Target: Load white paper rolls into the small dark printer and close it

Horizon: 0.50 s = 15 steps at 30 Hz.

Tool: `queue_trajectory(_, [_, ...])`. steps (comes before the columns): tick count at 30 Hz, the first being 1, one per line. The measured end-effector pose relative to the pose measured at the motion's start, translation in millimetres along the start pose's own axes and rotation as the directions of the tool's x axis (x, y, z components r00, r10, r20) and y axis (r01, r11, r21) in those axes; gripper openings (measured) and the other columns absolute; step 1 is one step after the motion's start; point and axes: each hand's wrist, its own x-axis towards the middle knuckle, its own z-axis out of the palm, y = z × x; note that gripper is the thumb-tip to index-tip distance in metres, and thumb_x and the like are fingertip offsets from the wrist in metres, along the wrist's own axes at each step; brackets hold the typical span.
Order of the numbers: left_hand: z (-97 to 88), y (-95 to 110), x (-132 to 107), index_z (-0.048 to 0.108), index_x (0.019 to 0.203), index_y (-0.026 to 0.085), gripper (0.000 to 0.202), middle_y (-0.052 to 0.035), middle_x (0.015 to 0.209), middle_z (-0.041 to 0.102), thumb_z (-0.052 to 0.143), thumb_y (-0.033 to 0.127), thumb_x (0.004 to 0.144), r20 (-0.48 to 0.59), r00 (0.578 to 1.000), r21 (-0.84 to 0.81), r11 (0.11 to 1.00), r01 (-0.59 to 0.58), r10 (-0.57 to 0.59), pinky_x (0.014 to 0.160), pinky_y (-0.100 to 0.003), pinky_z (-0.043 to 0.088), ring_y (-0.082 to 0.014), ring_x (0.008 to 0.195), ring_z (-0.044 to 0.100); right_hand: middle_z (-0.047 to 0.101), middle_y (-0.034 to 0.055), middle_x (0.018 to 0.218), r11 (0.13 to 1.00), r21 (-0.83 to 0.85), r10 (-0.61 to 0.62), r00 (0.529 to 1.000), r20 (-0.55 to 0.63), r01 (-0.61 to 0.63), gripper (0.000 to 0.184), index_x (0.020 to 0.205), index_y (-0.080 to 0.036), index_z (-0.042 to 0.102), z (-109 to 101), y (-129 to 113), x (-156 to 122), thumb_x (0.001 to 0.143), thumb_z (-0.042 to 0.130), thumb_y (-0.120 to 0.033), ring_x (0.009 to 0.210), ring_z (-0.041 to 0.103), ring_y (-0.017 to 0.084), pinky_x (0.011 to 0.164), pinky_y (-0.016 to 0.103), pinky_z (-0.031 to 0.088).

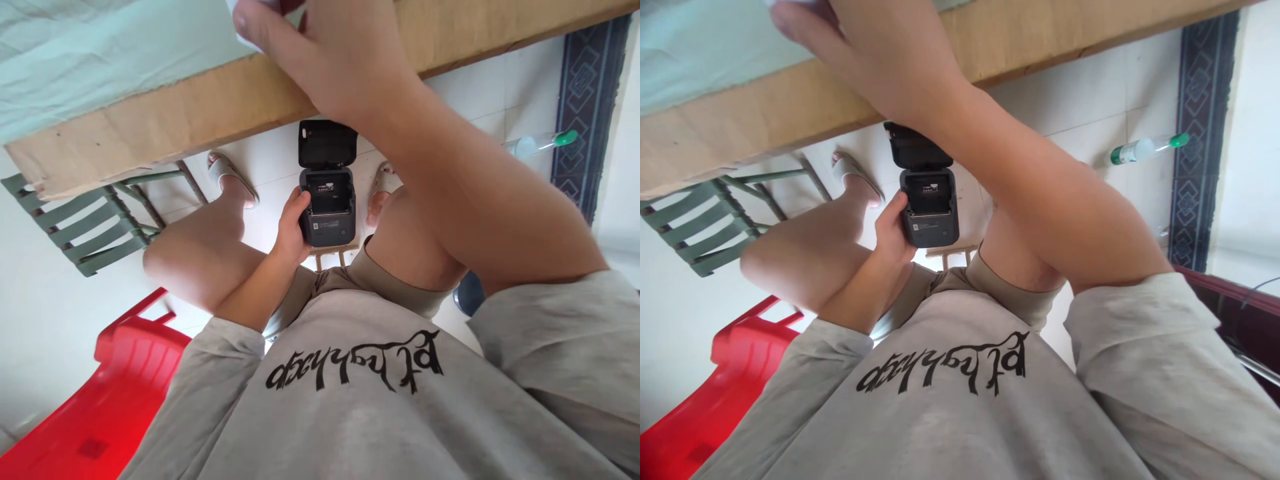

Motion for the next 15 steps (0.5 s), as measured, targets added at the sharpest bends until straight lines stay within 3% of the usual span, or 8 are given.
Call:
queue_trajectory(7, [-1.7, -1, -4, 0.068, 0.096, 0.023, 0.033, -0.0023, 0.092, 0.077, 0.079, 0.052, 0.085, 0.011, 0.997, 0.000, 0.997, -0.077, 0.077, 0.080, -0.034, 0.061, -0.0208, 0.088, 0.076, 0.069, 0.0049, 0.098, 0.988, -0.136, -0.062, 0.993, 0.100, 0.075, 0.041, 0.125, -0.017, 0.064, -5, 35, -78, 0.099, 0.052, -0.046, 0.099, 0.068, 0.013, 0.084, 0.026, 0.062])
queue_trajectory(11, [-6.6, -1, -7, 0.070, 0.097, 0.023, 0.031, -0.0017, 0.087, 0.077, 0.076, 0.052, 0.087, -0.006, 0.999, -0.014, 0.999, -0.048, 0.048, 0.074, -0.032, 0.060, -0.0186, 0.079, 0.073, 0.069, 0.0061, 0.102, 0.963, -0.238, -0.093, 0.984, 0.150, 0.127, 0.044, 0.132, -0.017, 0.062, -2, 51, -89, 0.097, 0.053, -0.043, 0.099, 0.066, 0.013, 0.087, 0.028, 0.062])
queue_trajectory(15, [-6.7, 0, -6, 0.070, 0.099, 0.024, 0.030, -0.0009, 0.088, 0.077, 0.078, 0.050, 0.087, 0.008, 0.998, -0.029, 0.997, -0.065, 0.065, 0.074, -0.033, 0.061, -0.0204, 0.084, 0.076, 0.070, 0.0095, 0.120, 0.906, -0.385, -0.108, 0.976, 0.188, 0.175, 0.053, 0.145, -0.017, 0.059, -4, 65, -92, 0.095, 0.052, -0.036, 0.108, 0.065, 0.015, 0.097, 0.032, 0.061])
